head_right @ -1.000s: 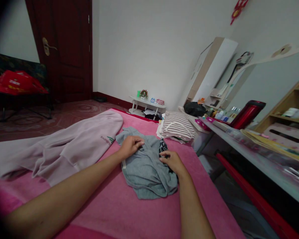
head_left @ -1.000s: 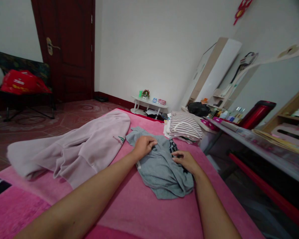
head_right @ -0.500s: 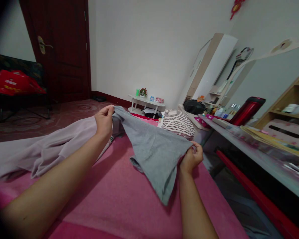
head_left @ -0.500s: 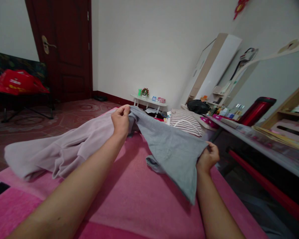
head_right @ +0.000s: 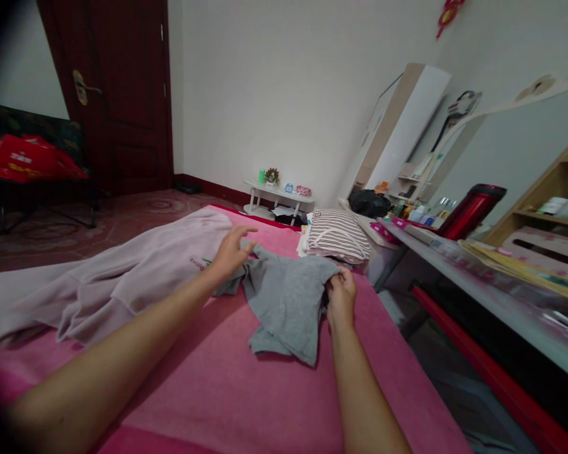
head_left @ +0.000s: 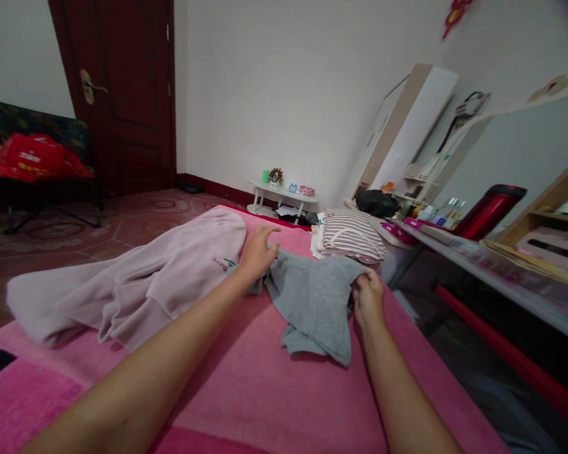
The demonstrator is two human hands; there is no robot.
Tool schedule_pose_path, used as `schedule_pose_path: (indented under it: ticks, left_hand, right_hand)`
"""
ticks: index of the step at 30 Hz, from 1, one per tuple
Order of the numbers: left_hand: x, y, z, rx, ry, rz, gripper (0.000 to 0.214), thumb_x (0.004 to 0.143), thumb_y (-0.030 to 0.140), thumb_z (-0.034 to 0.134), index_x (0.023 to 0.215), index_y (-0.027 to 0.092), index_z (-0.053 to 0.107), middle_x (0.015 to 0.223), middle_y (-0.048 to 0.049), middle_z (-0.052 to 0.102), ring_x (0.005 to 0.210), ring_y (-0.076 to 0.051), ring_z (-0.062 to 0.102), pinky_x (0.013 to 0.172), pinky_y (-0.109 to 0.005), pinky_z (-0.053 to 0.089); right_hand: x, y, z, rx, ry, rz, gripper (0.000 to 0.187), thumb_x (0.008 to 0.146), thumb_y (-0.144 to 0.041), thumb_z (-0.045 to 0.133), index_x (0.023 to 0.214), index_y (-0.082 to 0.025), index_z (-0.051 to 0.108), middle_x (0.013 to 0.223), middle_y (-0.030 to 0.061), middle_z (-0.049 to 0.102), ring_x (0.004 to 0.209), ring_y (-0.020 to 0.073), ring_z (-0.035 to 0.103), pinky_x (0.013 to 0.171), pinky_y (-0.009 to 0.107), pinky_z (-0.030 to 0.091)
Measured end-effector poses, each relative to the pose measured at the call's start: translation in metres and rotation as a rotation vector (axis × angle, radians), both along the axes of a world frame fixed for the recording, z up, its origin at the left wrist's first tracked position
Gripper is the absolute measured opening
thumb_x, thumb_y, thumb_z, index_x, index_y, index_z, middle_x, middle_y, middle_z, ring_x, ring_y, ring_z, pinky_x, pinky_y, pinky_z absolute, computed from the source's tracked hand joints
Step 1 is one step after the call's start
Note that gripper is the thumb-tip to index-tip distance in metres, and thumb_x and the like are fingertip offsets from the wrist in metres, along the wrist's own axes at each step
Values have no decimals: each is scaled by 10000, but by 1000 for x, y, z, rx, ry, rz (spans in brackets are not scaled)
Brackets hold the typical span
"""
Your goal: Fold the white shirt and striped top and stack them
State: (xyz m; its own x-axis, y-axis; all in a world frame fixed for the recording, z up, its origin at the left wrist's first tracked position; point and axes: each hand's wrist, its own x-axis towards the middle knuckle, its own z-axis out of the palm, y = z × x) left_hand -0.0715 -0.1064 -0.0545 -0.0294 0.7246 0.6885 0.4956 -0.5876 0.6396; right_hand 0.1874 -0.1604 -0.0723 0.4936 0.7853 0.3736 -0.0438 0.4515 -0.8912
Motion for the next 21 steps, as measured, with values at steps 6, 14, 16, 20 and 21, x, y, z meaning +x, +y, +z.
schedule_pose_path:
  ticks: [6, 14, 16, 20, 21]
  left_hand:
    - [21, -43, 50, -317, 81, -583, 582, 829, 484, 553, 1331, 198, 484, 1105, -90, 639, 819, -161, 618, 644, -233, 474]
    - [-5, -30, 39, -723, 176, -687, 131, 636, 273, 671, 591, 160, 620, 455, 33, 512, 401, -83, 419, 409, -203, 314]
    - [-13, -21, 40, -715, -20, -539, 122, 653, 239, 624, 573, 167, 565, 431, 45, 471, 375, -77, 396, 402, -200, 299]
    - [-16, -15, 45, -618, -248, -338, 194, 727, 355, 595, 698, 166, 560, 580, 12, 571, 445, -89, 501, 416, -182, 330]
    - [-12, -16, 43, -604, -205, -330, 246, 742, 410, 592, 752, 164, 586, 670, -16, 623, 513, -110, 558, 439, -189, 366]
  right_hand:
    - [-56, -42, 35, 1, -374, 643, 138, 706, -290, 686, 781, -201, 612, 1016, 41, 684, 895, 185, 623, 793, 290, 482]
    - [-37, -27, 4, -99, -208, 426, 222, 704, -362, 673, 853, -198, 692, 1003, 58, 706, 647, 140, 658, 625, 267, 513]
    - [-21, -11, -13, -163, -213, 227, 271, 659, -356, 684, 869, -185, 695, 864, 52, 718, 681, 155, 660, 597, 242, 496]
    - [-7, 10, -42, -294, -294, 117, 296, 547, -286, 702, 814, -161, 679, 700, 46, 699, 642, 192, 642, 558, 275, 488]
    - [-8, 13, -47, -295, -292, 102, 303, 535, -267, 700, 819, -164, 673, 719, 48, 703, 645, 193, 643, 570, 283, 494]
